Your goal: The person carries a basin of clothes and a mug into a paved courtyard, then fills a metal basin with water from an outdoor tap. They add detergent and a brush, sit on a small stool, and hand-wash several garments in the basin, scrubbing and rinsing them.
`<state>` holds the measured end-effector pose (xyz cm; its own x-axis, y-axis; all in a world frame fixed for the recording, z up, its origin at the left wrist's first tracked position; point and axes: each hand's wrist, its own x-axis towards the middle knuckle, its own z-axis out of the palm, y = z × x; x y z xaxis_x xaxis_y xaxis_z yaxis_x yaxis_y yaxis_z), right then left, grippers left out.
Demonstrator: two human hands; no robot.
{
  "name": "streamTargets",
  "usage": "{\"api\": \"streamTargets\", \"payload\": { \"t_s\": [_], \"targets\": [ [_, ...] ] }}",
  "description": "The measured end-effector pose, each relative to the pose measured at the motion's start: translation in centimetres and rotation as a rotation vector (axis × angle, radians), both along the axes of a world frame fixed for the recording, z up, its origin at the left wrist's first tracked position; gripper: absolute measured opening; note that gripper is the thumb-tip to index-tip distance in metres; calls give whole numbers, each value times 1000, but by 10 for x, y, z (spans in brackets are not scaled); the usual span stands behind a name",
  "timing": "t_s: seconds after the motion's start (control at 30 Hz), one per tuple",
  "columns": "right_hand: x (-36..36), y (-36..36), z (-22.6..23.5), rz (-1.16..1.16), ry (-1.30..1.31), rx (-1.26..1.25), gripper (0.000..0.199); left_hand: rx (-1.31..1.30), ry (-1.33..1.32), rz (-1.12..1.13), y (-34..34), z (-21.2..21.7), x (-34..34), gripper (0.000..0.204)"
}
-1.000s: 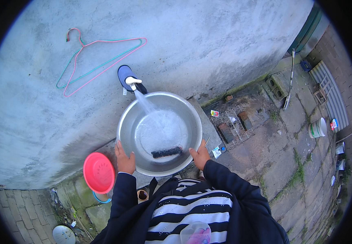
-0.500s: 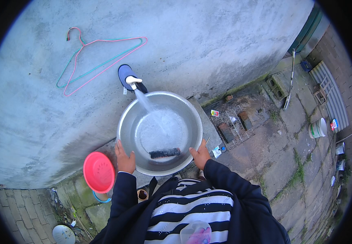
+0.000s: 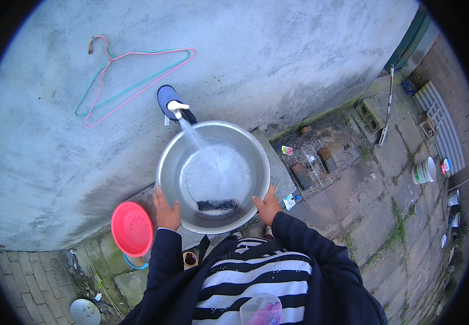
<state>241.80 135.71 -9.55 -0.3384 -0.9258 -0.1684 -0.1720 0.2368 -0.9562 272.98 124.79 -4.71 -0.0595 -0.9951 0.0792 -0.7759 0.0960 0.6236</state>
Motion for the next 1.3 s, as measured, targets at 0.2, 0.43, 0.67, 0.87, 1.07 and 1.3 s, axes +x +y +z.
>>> {"api": "streamTargets", "payload": {
  "t_s": [0.2,0.43,0.67,0.87,1.07,1.3],
  "targets": [
    [0,0,-1,-4,-21,-3,41,6,-4,4,0,0,0,79],
    [1,0,0,0,-27,-30,42,14,0,9,0,1,-1,80],
    [2,-1,8,4,-22,6,43,5,-16,5,0,0,0,79],
    [2,0,7,3,-1,-17,39,-5,-11,4,0,-1,0,78],
    [2,0,8,3,1,-32,38,-9,-3,7,0,0,0,78],
    [3,0,11,-2,5,-24,38,-10,-2,7,1,0,0,78]
  ]
}}
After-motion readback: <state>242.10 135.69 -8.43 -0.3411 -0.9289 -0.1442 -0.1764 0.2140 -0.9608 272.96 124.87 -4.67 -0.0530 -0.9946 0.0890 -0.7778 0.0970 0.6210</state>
